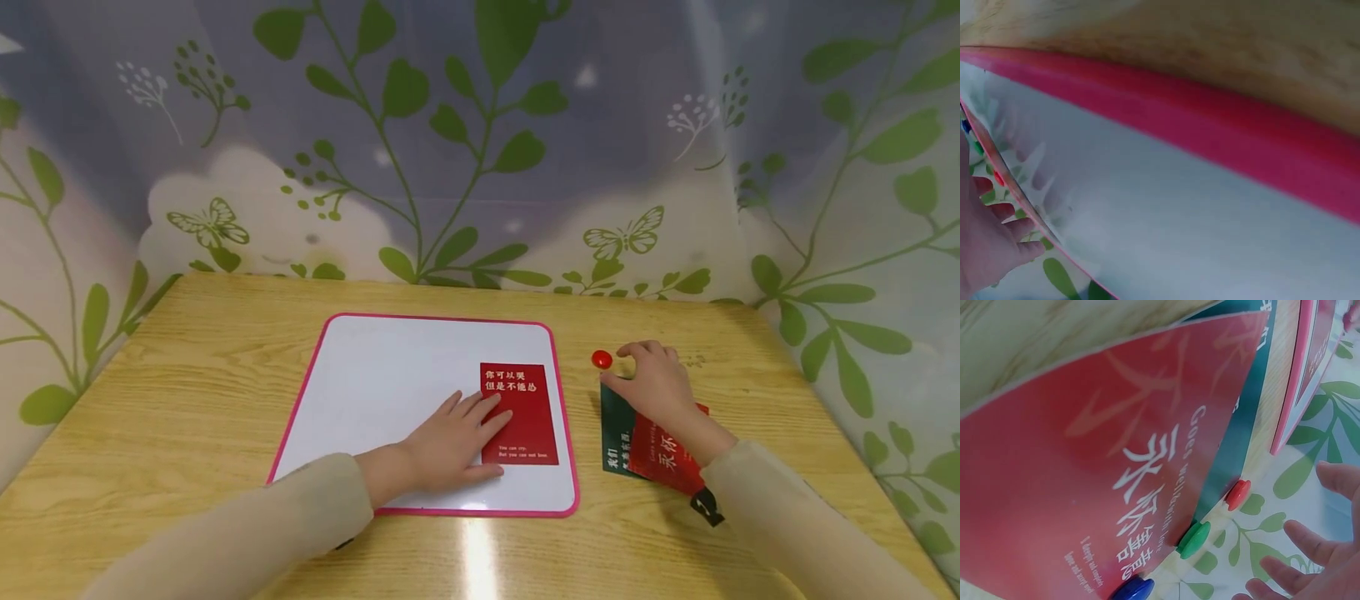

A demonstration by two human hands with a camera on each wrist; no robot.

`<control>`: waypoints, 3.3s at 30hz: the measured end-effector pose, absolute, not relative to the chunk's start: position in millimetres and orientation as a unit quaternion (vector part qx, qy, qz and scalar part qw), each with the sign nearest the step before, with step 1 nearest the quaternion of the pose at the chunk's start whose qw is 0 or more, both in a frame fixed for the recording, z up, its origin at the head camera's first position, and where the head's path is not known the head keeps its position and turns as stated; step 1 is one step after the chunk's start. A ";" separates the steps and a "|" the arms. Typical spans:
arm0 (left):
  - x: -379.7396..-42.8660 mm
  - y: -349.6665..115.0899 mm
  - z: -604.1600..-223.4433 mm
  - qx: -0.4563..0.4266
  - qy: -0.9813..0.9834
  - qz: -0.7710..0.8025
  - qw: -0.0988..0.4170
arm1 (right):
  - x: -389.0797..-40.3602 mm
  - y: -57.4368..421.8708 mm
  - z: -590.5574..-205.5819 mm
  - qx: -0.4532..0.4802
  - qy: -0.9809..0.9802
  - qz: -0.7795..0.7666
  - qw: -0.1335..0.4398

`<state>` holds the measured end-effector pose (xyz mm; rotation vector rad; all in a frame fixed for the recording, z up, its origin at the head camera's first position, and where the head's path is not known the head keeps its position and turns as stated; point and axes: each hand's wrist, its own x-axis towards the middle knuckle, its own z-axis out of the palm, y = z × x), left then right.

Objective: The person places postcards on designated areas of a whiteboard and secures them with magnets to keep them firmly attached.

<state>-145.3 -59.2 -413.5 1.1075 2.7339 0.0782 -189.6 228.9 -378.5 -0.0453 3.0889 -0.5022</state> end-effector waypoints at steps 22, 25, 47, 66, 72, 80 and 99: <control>-140.4 -59.0 -420.5 0.396 0.912 -0.011 0.111 | -230.2 228.1 -396.8 -0.017 0.994 -0.096 0.046; -139.0 -58.7 -419.6 0.405 0.908 -0.004 0.106 | -233.0 227.6 -397.9 -0.016 0.994 -0.093 0.052; -131.4 -53.8 -415.7 0.435 0.891 0.005 0.131 | -244.1 227.8 -400.7 -0.025 0.995 -0.087 0.040; -132.7 -50.5 -413.8 0.425 0.895 0.000 0.133 | -235.2 176.7 -383.8 -0.087 0.992 -0.086 -0.015; -132.9 -48.3 -411.6 0.419 0.896 0.005 0.147 | -232.4 165.7 -380.0 -0.123 0.989 -0.070 -0.032; -133.1 -47.3 -411.5 0.419 0.896 0.000 0.149 | -229.4 145.8 -379.4 -0.149 0.986 -0.073 -0.028; -133.8 -50.0 -413.0 0.429 0.893 -0.001 0.139 | -228.6 125.7 -398.7 -0.183 0.981 -0.055 -0.024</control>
